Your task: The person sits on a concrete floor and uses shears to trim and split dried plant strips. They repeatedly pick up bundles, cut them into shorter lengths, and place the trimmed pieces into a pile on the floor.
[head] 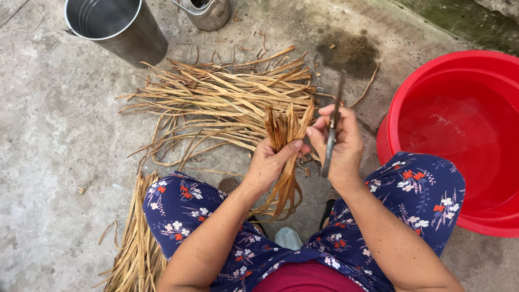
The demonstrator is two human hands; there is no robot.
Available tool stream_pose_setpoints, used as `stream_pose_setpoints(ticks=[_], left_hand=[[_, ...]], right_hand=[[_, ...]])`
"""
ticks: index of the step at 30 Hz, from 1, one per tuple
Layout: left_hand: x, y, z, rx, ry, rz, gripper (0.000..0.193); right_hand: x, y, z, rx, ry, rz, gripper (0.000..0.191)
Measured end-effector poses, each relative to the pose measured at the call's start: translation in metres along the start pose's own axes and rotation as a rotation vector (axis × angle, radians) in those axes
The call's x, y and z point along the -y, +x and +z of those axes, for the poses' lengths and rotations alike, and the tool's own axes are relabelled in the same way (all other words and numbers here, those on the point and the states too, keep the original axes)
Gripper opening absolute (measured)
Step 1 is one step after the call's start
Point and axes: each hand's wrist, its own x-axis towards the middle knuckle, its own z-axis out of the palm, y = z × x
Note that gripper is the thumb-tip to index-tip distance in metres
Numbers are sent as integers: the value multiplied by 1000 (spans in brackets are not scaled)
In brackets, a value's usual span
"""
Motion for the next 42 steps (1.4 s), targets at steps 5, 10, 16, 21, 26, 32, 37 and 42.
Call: stream_pose_setpoints(ticks=[5,10,16,21,26,32,37,42], left_hand=[[3,1,16,-184,289,174,25],[-9,-8,24,-270,853,346,37],[-14,-5,15,-11,285,82,54],[-7,-5,-1,131,-245,-104,63],[-6,-2,-11,82,-294,-171,52],[-11,7,-17,-106,-87,14,36],[-11,6,-11,-166,181,107,33],[-11,-2,-1,-82,225,178,25]], right_hand=[[3,-15,5,124,187,21,48],[2,-10,15,83,133,25,51],[4,1,1,115,250,248,39],[4,9,-7,161,510,362,34],[2,15,-14,222,550,390,38],[2,16,-21,179,451,330,40],[4,12,-18,170,215,235,39],[1,6,-10,203,239,194,42]])
